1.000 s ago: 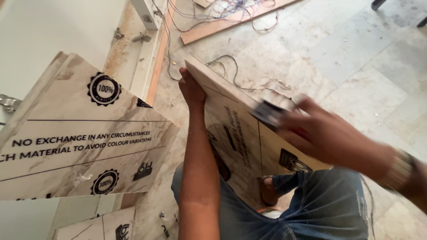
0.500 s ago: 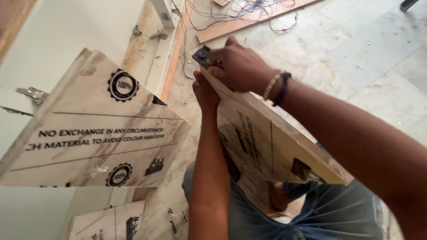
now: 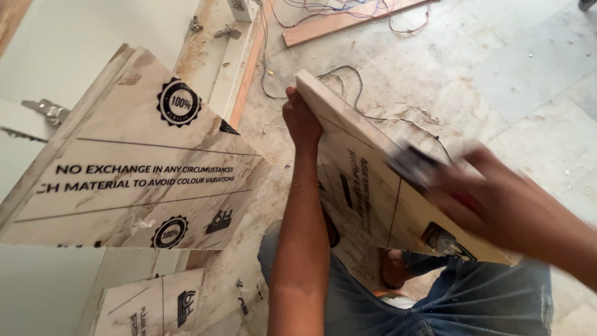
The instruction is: The person sits on the floor and sands the edges and surfaces of a rectangular wooden board using a sanding block. They hold the board with one hand and move the sanding block back and forth along the edges and faces to smooth the wood.
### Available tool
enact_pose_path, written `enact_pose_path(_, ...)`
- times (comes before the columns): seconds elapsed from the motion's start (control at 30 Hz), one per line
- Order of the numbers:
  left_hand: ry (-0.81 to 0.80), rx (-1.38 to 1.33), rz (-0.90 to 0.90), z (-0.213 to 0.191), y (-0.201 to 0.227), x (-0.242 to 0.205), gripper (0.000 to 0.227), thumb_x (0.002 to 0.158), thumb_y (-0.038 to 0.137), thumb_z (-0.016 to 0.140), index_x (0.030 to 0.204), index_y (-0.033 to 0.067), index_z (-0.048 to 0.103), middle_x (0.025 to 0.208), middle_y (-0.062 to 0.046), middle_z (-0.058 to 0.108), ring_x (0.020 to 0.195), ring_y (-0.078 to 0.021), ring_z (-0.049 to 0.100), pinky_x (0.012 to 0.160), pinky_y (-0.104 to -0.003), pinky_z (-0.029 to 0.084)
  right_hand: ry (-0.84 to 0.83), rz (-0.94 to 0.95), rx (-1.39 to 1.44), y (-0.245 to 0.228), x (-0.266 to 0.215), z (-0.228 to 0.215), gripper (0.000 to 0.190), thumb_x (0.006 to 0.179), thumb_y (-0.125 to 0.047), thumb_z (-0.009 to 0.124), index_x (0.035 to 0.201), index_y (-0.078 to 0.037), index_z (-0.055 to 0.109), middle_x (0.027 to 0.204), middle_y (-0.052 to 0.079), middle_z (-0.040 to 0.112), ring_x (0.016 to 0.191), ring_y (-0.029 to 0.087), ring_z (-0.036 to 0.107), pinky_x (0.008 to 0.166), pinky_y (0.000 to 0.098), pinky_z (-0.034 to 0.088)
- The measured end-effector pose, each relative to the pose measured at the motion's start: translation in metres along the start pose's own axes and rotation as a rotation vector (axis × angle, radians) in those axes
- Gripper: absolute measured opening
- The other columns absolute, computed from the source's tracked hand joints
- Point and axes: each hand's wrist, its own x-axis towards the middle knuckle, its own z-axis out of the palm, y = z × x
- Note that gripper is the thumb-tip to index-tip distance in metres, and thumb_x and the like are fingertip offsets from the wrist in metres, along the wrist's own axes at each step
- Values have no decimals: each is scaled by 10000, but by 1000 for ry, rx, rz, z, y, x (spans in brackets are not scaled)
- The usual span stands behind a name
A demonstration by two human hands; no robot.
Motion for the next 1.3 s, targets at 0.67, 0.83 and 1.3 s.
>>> enact_pose_path(0.67, 5, 16, -60, -10, -27, 14, 797, 1062, 624, 261, 795, -23, 642, 666, -92, 653, 638, -195, 577, 649, -400, 475, 76, 38, 153, 112, -92, 72, 370, 878, -432, 684, 1199, -261, 756, 1317, 53, 519, 857, 165, 759, 792, 307, 655)
enact_pose_path(0.83, -12, -69, -62, -11, -17, 7, 784, 1044, 630, 273, 891, -27, 671, 784, -98, 711, 733, -200, 645, 721, -389, 516, -46, 53, 18, 71, -51, 40, 386, 906, -460, 663, 1268, -336, 713, 1364, 20, 503, 913, 178, 697, 794, 298, 650)
enact_pose_path(1.3, -6, -23, -8, -17, -27, 15, 780, 1049, 645, 249, 874, -14, 627, 754, -103, 680, 722, -205, 630, 701, -397, 505, -5, -190, 210, 24, -40, 7, 428, 917, -408, 645, 1339, -346, 687, 1307, 37, 542, 765, 170, 745, 624, 284, 643)
